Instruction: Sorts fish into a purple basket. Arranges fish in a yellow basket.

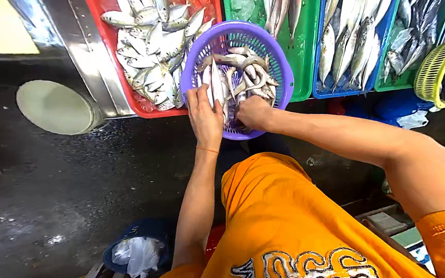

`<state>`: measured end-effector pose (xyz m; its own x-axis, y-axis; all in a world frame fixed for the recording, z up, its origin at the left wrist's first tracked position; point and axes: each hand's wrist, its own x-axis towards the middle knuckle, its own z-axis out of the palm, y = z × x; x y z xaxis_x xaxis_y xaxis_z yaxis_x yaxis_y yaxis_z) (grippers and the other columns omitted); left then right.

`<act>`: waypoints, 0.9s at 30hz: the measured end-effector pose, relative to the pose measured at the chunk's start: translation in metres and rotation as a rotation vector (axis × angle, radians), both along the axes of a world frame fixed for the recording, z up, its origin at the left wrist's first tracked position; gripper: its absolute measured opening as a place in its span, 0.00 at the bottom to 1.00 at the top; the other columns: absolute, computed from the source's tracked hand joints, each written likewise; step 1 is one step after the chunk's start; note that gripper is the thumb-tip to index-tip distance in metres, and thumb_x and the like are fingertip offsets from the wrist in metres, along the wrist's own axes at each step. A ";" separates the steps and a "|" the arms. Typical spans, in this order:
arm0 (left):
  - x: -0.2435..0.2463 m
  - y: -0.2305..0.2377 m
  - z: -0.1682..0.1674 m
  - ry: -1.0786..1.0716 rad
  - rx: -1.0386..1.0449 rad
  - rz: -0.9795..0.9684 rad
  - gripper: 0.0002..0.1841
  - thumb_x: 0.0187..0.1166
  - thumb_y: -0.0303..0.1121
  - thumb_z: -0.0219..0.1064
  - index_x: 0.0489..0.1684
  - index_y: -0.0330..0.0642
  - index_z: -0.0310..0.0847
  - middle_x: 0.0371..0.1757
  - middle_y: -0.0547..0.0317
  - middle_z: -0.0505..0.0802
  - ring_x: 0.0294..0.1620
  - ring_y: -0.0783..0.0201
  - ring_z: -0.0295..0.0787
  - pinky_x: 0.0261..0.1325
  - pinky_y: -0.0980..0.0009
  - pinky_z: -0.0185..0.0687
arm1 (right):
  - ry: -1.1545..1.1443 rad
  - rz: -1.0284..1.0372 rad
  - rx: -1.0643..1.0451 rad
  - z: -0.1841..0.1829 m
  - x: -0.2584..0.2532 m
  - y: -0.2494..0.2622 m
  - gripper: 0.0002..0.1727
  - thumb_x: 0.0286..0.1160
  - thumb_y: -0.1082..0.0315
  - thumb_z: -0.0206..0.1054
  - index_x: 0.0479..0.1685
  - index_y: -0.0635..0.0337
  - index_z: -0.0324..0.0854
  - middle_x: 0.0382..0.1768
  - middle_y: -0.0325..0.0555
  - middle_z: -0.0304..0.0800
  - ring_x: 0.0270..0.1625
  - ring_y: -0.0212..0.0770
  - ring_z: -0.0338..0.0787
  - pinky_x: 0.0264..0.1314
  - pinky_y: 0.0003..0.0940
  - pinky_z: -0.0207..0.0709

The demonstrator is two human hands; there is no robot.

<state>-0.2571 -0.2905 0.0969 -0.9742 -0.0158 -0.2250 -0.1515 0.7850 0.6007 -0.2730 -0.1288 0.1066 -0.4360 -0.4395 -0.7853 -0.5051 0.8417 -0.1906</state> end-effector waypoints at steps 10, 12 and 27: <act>0.007 -0.039 -0.022 0.174 0.627 0.206 0.16 0.86 0.30 0.57 0.65 0.35 0.79 0.61 0.50 0.90 0.55 0.62 0.92 0.53 0.61 0.94 | -0.130 0.184 0.217 -0.003 -0.025 -0.024 0.23 0.48 0.53 0.83 0.34 0.63 0.88 0.41 0.64 0.88 0.47 0.67 0.88 0.39 0.69 0.78; 0.008 -0.041 -0.016 0.168 0.644 0.214 0.16 0.85 0.30 0.56 0.65 0.35 0.79 0.59 0.51 0.90 0.52 0.62 0.92 0.52 0.62 0.93 | -0.138 0.212 0.106 -0.003 -0.037 -0.011 0.21 0.57 0.51 0.79 0.43 0.57 0.92 0.42 0.61 0.90 0.48 0.66 0.89 0.42 0.72 0.78; 0.034 0.061 -0.025 -0.265 -0.179 -0.240 0.16 0.81 0.44 0.65 0.53 0.42 0.87 0.46 0.40 0.93 0.48 0.37 0.92 0.47 0.31 0.85 | -0.166 -1.570 -1.163 0.020 -0.028 0.148 0.26 0.94 0.44 0.47 0.57 0.55 0.82 0.22 0.41 0.80 0.16 0.36 0.75 0.18 0.33 0.75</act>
<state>-0.2235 -0.2294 0.0717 -0.8633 0.1437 -0.4837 -0.0823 0.9057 0.4159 -0.3009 0.0189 0.1264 -0.8552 -0.0484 -0.5161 0.5183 -0.0956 -0.8499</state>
